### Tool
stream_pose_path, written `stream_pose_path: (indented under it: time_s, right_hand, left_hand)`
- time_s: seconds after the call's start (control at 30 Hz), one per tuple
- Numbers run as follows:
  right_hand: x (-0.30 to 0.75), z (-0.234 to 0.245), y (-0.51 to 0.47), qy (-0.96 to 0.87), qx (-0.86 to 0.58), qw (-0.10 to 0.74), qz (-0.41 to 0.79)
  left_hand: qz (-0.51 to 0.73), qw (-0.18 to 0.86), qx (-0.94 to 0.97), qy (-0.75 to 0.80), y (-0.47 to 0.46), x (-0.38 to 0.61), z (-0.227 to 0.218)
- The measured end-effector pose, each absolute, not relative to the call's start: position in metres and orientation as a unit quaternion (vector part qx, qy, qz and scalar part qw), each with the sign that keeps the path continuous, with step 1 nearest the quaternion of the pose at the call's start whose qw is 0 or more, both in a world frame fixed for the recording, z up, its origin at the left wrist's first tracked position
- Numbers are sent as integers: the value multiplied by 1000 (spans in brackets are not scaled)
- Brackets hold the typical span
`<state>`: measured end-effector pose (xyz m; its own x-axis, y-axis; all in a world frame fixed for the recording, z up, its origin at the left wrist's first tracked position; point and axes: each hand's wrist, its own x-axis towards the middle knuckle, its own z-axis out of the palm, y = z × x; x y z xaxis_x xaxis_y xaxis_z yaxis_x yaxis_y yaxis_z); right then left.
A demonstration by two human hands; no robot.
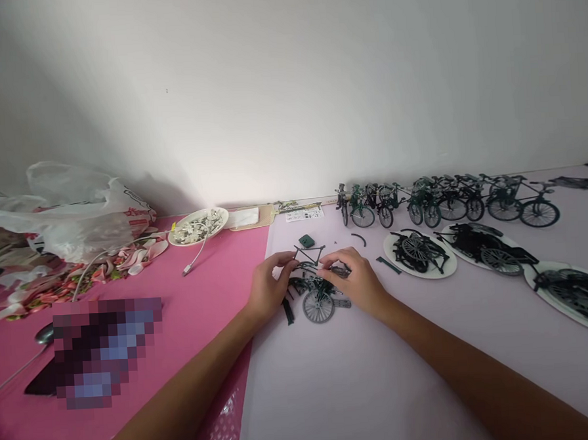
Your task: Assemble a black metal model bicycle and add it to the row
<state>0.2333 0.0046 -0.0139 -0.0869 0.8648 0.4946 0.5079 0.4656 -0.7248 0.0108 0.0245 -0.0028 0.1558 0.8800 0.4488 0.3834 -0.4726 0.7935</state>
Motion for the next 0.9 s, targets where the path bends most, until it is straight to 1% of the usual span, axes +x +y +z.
stream_pose_path:
  time_s: [0.1, 0.2, 0.37, 0.43, 0.63, 0.9]
  right_hand:
    - [233, -12, 4, -726, -474, 464, 180]
    - [232, -13, 3, -755, -457, 436, 174]
    - [230, -19, 1, -787, -463, 368, 176]
    - [230, -21, 2, -796, -463, 354, 164]
    - [231, -27, 7, -798, -459, 361, 150]
    - [231, -24, 4, -786, -468, 371, 161]
  left_hand:
    - [495, 275, 680, 467, 26, 9, -1]
    - [512, 307, 642, 482, 27, 8, 0]
    - [561, 391, 567, 459, 31, 7, 1]
    - [576, 433, 527, 450, 33, 7, 1]
    - [583, 519, 461, 421, 38, 6, -1]
    - [583, 527, 458, 416, 37, 8, -3]
